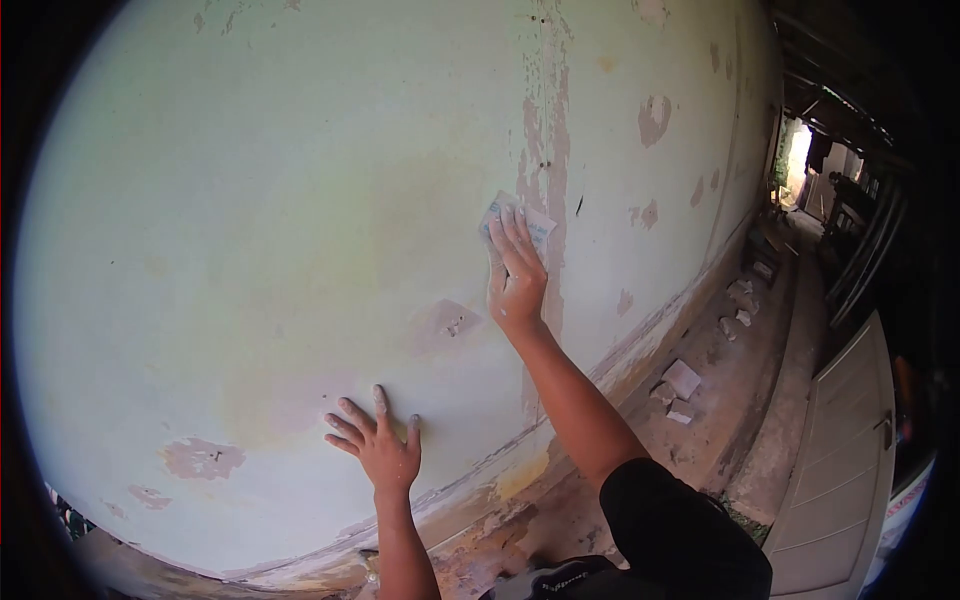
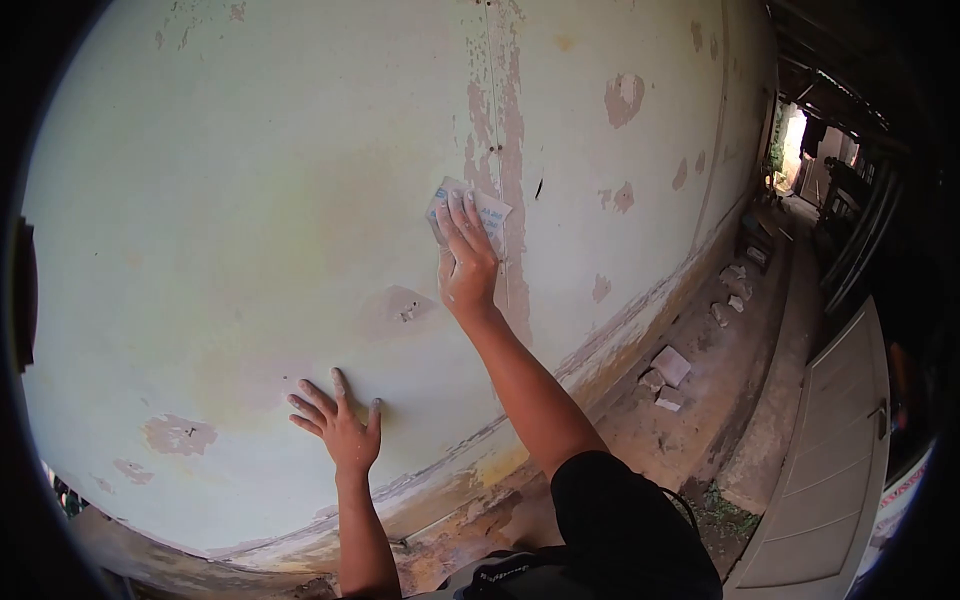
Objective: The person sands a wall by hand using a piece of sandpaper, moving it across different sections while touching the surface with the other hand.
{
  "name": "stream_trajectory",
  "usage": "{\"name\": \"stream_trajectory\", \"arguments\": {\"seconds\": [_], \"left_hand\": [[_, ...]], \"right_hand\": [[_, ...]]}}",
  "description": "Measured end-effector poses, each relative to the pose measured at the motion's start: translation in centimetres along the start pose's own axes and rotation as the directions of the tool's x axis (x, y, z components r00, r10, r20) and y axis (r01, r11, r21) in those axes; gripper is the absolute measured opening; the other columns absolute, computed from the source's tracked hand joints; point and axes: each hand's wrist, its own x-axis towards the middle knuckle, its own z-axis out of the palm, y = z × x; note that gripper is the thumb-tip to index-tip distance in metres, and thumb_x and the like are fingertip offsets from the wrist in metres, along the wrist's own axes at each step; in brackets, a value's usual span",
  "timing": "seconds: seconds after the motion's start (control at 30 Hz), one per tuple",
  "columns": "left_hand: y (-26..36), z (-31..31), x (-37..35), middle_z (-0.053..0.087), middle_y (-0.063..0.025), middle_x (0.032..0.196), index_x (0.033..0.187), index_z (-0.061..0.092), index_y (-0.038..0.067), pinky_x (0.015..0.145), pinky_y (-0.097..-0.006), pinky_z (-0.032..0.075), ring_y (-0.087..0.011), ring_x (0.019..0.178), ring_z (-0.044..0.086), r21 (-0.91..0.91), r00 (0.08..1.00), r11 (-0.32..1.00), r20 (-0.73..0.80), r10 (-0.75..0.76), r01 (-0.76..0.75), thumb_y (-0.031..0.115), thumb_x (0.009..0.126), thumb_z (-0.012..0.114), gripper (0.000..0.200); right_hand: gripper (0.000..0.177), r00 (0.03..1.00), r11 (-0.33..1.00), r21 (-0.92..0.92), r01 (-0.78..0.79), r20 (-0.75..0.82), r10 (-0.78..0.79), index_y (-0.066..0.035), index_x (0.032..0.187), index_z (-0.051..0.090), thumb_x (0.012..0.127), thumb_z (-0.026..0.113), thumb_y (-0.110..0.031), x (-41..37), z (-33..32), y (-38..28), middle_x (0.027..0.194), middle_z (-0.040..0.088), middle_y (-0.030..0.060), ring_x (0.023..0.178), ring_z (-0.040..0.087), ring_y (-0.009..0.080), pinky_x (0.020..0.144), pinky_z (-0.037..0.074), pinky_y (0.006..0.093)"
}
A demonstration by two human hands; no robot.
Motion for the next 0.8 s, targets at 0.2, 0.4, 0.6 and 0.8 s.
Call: {"name": "stream_trajectory", "arguments": {"seconds": [0.2,0.4,0.6,0.8], "left_hand": [[-0.9,1.4,-0.2,-0.004,-0.0319,0.175,0.17,0.027,0.017,0.118,-0.0765,-0.013,-0.057,0.158,-0.018,0.093,0.991,0.991,-0.082,0.105,-0.098,0.054,0.095,0.069,0.093],[-0.8,0.9,0.1,-0.002,-0.0329,0.175,0.168,0.033,0.019,0.116,-0.0787,-0.015,-0.0603,0.156,-0.02,0.012,1.0,1.0,-0.008,0.024,-0.024,0.053,0.095,0.069,0.088],[-0.7,1.4,0.0,-0.003,-0.0341,0.174,0.168,0.033,0.018,0.116,-0.079,-0.014,-0.0605,0.156,-0.02,0.057,0.999,0.998,-0.034,-0.003,0.005,0.057,0.092,0.072,0.094],[0.5,1.1,0.2,-0.003,-0.0358,0.173,0.168,0.033,0.017,0.117,-0.0779,-0.013,-0.0602,0.156,-0.019,0.047,0.997,0.997,-0.039,-0.063,0.065,0.06,0.091,0.073,0.097]], "right_hand": [[0.055,0.975,0.996,-0.094,0.005,0.221,0.016,0.005,0.132,0.07,0.079,0.058,0.014,-15.1,-3.8,1.5,0.14,0.067,0.0237,0.139,0.058,0.0441,0.115,0.048,0.0499],[0.05,0.992,0.996,-0.047,-0.074,0.103,0.078,0.004,0.134,0.069,0.085,0.062,0.01,-9.8,-1.8,1.5,0.14,0.066,0.0236,0.139,0.057,0.0446,0.113,0.05,0.0501],[0.051,0.996,0.998,0.034,-0.06,0.067,0.058,0.003,0.137,0.068,0.086,0.062,0.01,0.3,-0.9,-0.8,0.143,0.065,0.0228,0.14,0.056,0.0453,0.115,0.048,0.0497],[0.045,0.963,0.999,0.013,-0.031,0.268,0.026,0.003,0.132,0.071,0.088,0.059,0.01,-14.2,-3.7,1.6,0.141,0.066,0.0226,0.139,0.057,0.0431,0.117,0.047,0.0509]]}}
